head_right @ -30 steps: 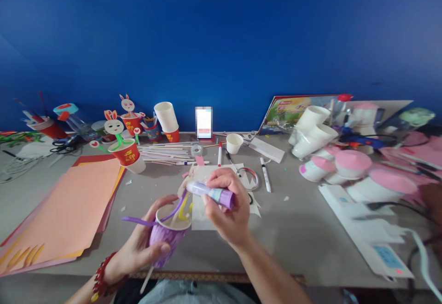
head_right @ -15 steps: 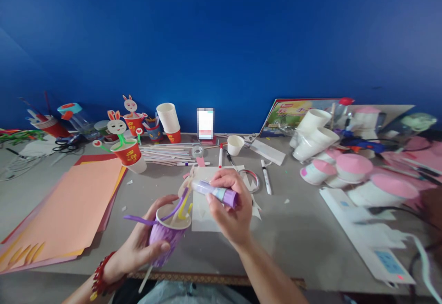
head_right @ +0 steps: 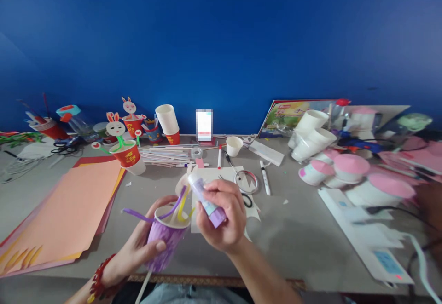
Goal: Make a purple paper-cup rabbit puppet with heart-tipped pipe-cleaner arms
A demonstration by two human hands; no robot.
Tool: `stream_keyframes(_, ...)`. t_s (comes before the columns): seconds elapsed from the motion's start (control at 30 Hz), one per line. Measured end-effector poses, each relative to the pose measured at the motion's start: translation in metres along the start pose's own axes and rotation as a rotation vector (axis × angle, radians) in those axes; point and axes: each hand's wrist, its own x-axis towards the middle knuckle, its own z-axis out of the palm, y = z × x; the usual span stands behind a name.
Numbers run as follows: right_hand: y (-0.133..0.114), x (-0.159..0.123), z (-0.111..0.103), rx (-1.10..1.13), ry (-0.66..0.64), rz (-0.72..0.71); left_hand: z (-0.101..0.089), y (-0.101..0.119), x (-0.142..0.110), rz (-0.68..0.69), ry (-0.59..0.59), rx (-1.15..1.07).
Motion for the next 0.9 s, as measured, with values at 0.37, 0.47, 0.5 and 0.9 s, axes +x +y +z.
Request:
stream_keyframes(0.37,0.009,-0.015,0.008,0.019,0.03,0.08,0.0,-0.001,-0.003,-0.021,0.017,-0.368)
stream_keyframes(0.47,0.015,-0.018,0.012,0.303,0.136,0.45,0.0,-0.008,-0.003,-0.04,-0.05,-0.587)
stream_keyframes(0.5,0.018,-0.017,0.014,0.435,0.164,0.596,0.0,-0.01,-0.001,-0.039,-0.075,-0.657)
stream_keyframes(0.9,0.03,-0.02,0.023,1.121,-0.005,1.293,0.005,0.021,0.039,0.193,0.192,-1.035)
